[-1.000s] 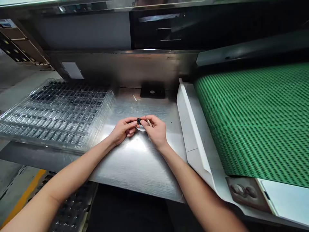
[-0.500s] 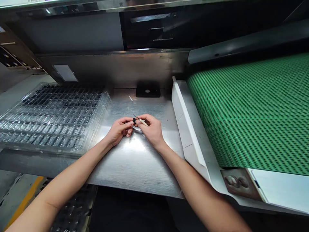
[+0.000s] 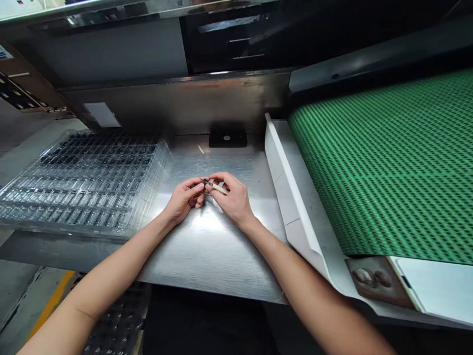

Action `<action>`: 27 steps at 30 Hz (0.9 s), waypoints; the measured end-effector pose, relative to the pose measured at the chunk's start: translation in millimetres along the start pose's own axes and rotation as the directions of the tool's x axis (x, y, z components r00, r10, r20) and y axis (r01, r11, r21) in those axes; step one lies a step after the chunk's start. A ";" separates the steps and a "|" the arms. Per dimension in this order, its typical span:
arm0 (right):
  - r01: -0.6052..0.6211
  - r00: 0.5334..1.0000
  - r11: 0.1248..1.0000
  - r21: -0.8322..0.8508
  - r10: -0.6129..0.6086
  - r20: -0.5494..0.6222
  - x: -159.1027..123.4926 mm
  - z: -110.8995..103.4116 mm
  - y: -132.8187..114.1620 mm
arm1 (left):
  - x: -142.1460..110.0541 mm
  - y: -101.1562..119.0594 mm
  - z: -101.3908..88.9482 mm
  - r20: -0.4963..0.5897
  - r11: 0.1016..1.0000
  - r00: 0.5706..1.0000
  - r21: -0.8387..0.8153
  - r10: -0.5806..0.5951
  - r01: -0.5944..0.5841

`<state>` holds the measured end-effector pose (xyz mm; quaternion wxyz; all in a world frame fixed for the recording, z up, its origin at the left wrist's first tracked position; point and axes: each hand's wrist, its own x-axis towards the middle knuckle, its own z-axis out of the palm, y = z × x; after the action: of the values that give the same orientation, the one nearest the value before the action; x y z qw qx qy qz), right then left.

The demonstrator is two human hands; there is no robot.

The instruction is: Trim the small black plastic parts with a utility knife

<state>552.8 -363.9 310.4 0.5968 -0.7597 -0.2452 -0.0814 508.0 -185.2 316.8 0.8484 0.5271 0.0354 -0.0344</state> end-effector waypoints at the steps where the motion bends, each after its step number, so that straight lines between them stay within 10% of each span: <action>1: 0.019 1.000 1.000 -0.025 -0.019 -0.009 0.8 -1.2 -1.6 | 0.4 1.1 -0.3 -0.004 0.999 1.000 -0.034 0.001 -0.001; 27: 0.186 0.981 0.917 -0.353 -0.192 0.018 -1.4 -0.9 3.5 | -3.4 9.7 4.6 -0.015 0.979 1.000 -0.205 0.015 -0.017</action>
<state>553.4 -365.7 307.0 0.4424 -0.8263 -0.2936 -0.1878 505.7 -185.0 327.9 0.8982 0.4373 0.0400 -0.0204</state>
